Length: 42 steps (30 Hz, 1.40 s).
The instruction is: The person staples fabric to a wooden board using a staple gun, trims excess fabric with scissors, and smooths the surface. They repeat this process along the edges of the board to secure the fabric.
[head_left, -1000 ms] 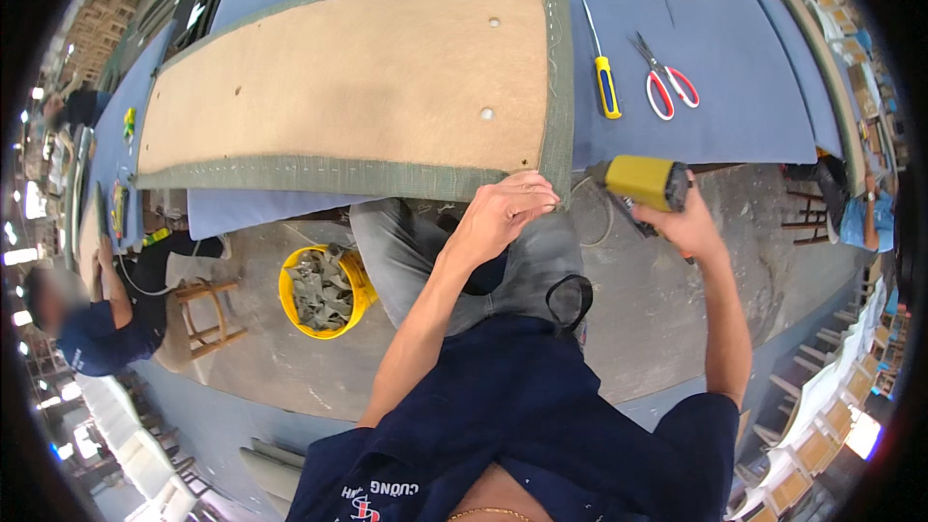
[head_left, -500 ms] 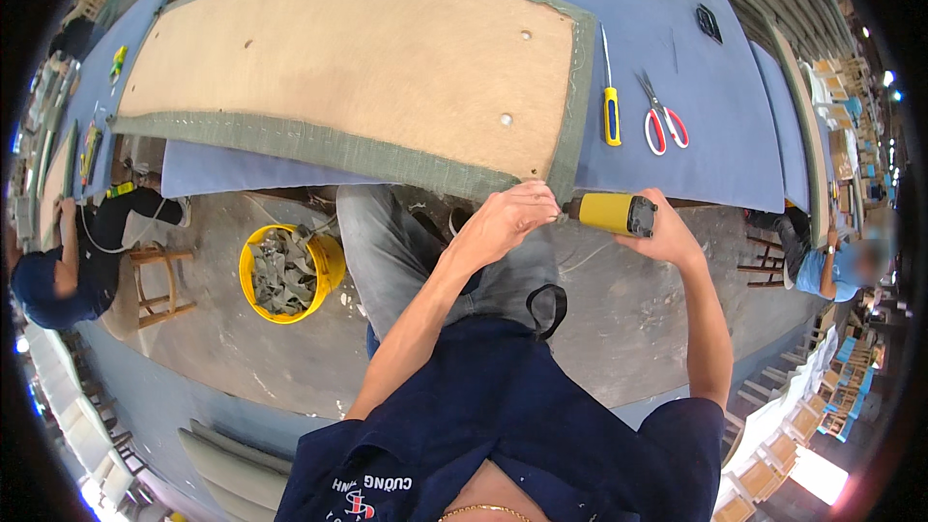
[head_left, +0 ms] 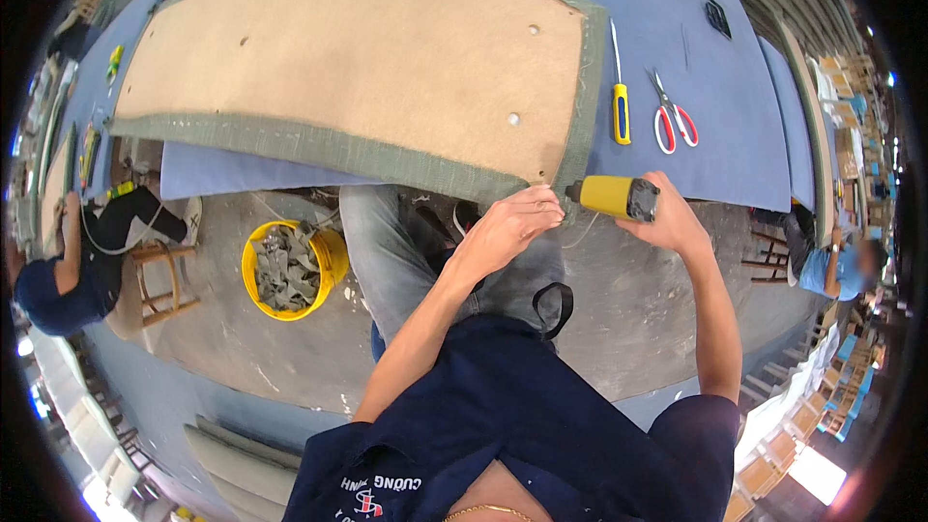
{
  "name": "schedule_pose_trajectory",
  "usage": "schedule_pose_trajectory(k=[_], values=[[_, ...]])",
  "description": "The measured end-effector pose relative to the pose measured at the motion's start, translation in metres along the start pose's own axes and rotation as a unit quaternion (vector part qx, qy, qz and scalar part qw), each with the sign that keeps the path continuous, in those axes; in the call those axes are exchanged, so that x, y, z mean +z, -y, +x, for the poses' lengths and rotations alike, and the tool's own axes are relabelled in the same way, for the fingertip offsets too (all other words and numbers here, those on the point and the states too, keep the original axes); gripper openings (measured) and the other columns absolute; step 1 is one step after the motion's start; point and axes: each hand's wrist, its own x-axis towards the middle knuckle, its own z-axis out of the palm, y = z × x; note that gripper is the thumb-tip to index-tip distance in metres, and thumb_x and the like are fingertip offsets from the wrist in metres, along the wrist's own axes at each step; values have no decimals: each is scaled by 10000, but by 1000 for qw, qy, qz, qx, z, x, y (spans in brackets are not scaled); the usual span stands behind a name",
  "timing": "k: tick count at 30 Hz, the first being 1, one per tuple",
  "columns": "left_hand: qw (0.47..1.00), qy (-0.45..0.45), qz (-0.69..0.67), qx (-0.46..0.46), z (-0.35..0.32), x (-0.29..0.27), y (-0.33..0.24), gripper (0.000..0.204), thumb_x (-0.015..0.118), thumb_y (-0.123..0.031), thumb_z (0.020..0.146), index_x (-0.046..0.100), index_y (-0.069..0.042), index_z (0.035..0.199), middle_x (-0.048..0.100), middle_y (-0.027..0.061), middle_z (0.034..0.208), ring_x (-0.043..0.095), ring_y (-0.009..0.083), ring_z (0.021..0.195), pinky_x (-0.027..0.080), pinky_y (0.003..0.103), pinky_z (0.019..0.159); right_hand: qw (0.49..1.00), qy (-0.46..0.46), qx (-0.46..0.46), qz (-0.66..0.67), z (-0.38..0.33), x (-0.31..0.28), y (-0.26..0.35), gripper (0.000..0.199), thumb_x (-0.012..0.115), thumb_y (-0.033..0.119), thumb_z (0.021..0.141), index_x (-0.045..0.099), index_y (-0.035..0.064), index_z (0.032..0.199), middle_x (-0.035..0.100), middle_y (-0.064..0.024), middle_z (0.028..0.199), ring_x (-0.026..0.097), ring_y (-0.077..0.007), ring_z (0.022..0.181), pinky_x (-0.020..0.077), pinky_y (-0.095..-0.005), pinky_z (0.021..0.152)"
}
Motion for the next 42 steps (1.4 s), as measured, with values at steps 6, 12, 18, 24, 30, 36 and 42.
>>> schedule_pose_trajectory(k=[6, 12, 18, 24, 30, 36, 42], values=[[995, 46, 85, 7, -1, 8, 6, 197, 695, -24, 896, 758, -19, 1083, 754, 116, 1156, 667, 319, 1207, 517, 415, 1065, 999, -24, 14, 29, 9, 2, -4, 820, 915, 391, 677, 608, -60, 1290, 644, -282, 1250, 609, -408, 1198, 481, -454, 1050], [993, 14, 114, -40, 2, 3, -8, 162, 680, 53, 887, 737, 45, 1039, 759, 148, 1031, 705, 325, 1093, 508, 443, 1044, 998, 36, -39, -24, 31, -47, -1, 383, 819, 277, 718, 710, 27, 986, 722, -204, 890, 702, -395, 873, 556, -499, 742], [990, 24, 142, -15, 3, 3, -13, 197, 731, 21, 858, 744, 28, 1055, 765, 148, 1060, 694, 354, 1133, 496, 456, 1063, 982, -165, 82, -44, 74, -82, -120, 332, 800, 244, 732, 702, 31, 967, 730, -206, 923, 722, -393, 914, 588, -492, 773], [969, 157, 190, -29, 36, 2, -26, 412, 813, -62, 802, 718, -7, 1199, 586, 156, 1468, 511, 398, 1385, 428, 486, 1130, 960, -157, 150, -177, 109, -17, -231, 440, 619, 105, 886, 528, -60, 1282, 682, -249, 1178, 680, -410, 1115, 555, -511, 937], [918, 240, 307, 67, 47, -26, -15, 357, 813, -126, 789, 748, -59, 1134, 629, 89, 1420, 531, 337, 1360, 423, 497, 1116, 908, -403, 5, -118, 113, 28, -132, 590, 683, 159, 834, 537, 44, 1395, 511, -224, 1424, 445, -389, 1394, 327, -596, 1176], [912, 258, 312, 68, 46, -21, -10, 489, 777, -121, 808, 675, -124, 1286, 606, 4, 1458, 510, 264, 1397, 384, 471, 1182, 942, -313, -124, -17, 102, 81, -53, 404, 751, 226, 811, 704, 73, 1182, 557, -124, 1437, 465, -360, 1392, 332, -573, 1170], [890, 227, 327, 221, 36, -12, 34, 400, 591, -204, 945, 619, -82, 1325, 541, 54, 1531, 451, 254, 1452, 309, 485, 1244, 905, -424, -9, -19, 119, 81, -99, 322, 570, -53, 822, 726, -26, 1102, 655, -166, 1327, 540, -407, 1311, 380, -504, 1165]])
